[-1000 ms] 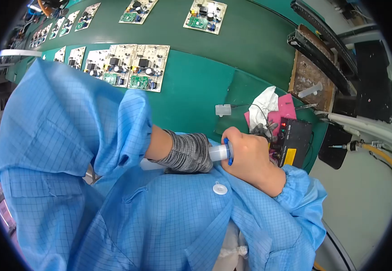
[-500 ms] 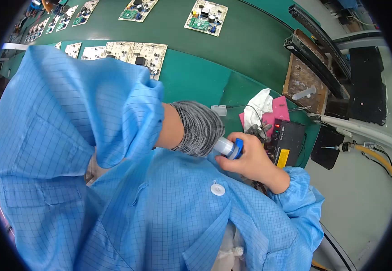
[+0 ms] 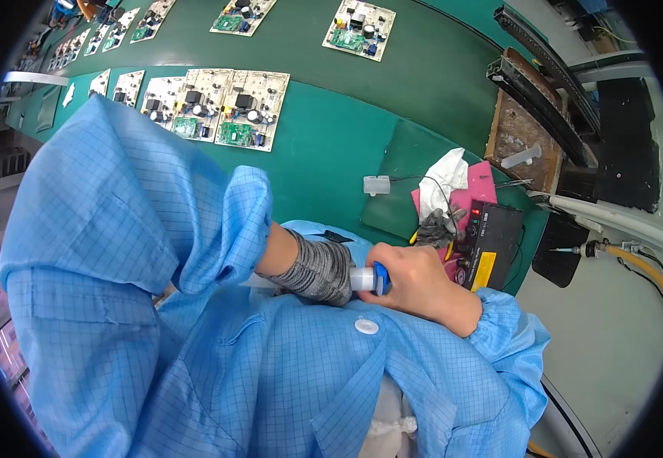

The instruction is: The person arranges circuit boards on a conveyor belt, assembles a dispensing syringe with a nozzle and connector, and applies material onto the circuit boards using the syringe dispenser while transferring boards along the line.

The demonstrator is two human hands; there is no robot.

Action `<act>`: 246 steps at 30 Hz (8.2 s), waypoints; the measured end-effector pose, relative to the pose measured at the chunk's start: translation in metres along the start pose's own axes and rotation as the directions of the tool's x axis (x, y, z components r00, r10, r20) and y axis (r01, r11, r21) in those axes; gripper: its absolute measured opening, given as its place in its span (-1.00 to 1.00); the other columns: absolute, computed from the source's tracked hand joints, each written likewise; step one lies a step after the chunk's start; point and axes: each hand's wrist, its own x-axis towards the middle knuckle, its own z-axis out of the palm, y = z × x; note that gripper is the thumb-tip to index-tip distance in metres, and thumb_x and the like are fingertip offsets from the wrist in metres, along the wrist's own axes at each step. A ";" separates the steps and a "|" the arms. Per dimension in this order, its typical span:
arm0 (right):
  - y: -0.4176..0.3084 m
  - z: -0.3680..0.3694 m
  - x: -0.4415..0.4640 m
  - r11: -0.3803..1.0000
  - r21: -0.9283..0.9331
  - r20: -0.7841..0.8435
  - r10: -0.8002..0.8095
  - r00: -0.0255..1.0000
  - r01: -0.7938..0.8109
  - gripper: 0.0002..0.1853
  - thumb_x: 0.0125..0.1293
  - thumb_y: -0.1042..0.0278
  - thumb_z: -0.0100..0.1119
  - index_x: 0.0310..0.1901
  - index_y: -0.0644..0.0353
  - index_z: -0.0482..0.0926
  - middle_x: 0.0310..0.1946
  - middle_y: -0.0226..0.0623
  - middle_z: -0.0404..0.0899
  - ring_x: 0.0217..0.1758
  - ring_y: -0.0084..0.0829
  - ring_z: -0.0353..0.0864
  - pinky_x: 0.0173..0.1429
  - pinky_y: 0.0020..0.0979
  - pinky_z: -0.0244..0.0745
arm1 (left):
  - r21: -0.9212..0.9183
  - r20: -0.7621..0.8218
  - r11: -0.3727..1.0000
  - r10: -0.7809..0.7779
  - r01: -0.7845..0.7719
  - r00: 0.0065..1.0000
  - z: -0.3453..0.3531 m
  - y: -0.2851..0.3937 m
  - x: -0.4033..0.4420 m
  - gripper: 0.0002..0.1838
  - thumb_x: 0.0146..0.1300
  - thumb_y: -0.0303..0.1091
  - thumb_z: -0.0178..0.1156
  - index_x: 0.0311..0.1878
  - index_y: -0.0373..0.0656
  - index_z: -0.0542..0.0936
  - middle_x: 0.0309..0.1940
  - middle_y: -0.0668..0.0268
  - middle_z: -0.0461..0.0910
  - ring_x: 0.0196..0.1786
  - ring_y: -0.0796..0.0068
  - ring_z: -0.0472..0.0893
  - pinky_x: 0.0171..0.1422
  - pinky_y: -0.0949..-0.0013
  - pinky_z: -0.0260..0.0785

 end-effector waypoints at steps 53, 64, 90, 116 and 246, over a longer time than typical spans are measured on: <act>0.098 0.040 0.089 0.390 0.919 -0.311 0.809 0.499 -0.059 -0.48 0.34 -0.13 -0.06 0.02 0.19 0.53 -0.21 -0.31 0.56 -0.05 -0.45 0.48 0.04 -0.34 0.35 | -0.757 -0.609 -0.113 -0.236 -0.643 0.758 -0.005 -0.056 0.039 -0.46 0.40 -0.10 -0.13 0.40 0.00 0.15 0.36 0.29 0.18 0.35 0.40 0.25 0.46 0.32 -0.03; 0.143 0.037 0.075 0.601 0.794 -0.267 0.486 0.832 -0.096 -0.73 0.13 0.66 0.03 -0.12 0.26 0.56 -0.39 -0.50 0.54 -0.36 -0.69 0.47 -0.25 -0.62 0.35 | -0.716 -0.556 -0.216 -0.399 -0.664 0.729 0.005 -0.069 0.015 -0.35 0.36 0.03 -0.11 0.43 -0.01 0.05 0.38 0.25 0.14 0.40 0.29 0.18 0.47 0.26 -0.03; 0.060 -0.022 0.065 0.983 -0.171 -0.607 -0.056 0.793 -0.061 -0.91 0.06 0.44 0.22 -0.39 0.13 0.51 -0.42 -0.42 0.49 -0.27 -0.30 0.49 -0.19 -0.26 0.28 | -0.895 -0.446 0.190 -0.336 -0.404 0.830 -0.003 -0.097 0.004 -0.21 0.21 0.14 0.10 0.36 -0.18 0.17 0.23 0.22 0.35 0.25 0.38 0.38 0.25 0.34 0.23; 0.263 -0.007 0.056 0.804 0.129 -0.776 0.446 0.447 -0.580 -0.56 -0.09 0.14 0.39 -0.18 0.19 0.56 -0.14 -0.20 0.49 0.01 -0.17 0.42 0.08 -0.19 0.29 | -0.903 -0.385 0.426 -0.853 0.046 0.352 0.107 -0.164 -0.051 -0.66 0.24 -0.46 0.10 0.09 -0.27 0.42 -0.02 0.18 0.54 0.04 0.33 0.53 0.08 0.38 0.37; 0.002 0.026 0.003 0.817 0.492 -0.283 0.477 0.832 -0.301 -0.57 0.43 0.17 -0.39 -0.44 0.26 0.40 -0.72 -0.34 0.36 -0.71 -0.52 0.34 -0.56 -0.43 0.24 | -0.221 0.285 0.870 -0.375 0.441 0.882 -0.086 -0.003 -0.043 -0.75 0.09 -0.29 0.10 -0.26 -0.27 0.60 -0.32 0.03 0.62 -0.22 0.09 0.63 -0.10 0.16 0.46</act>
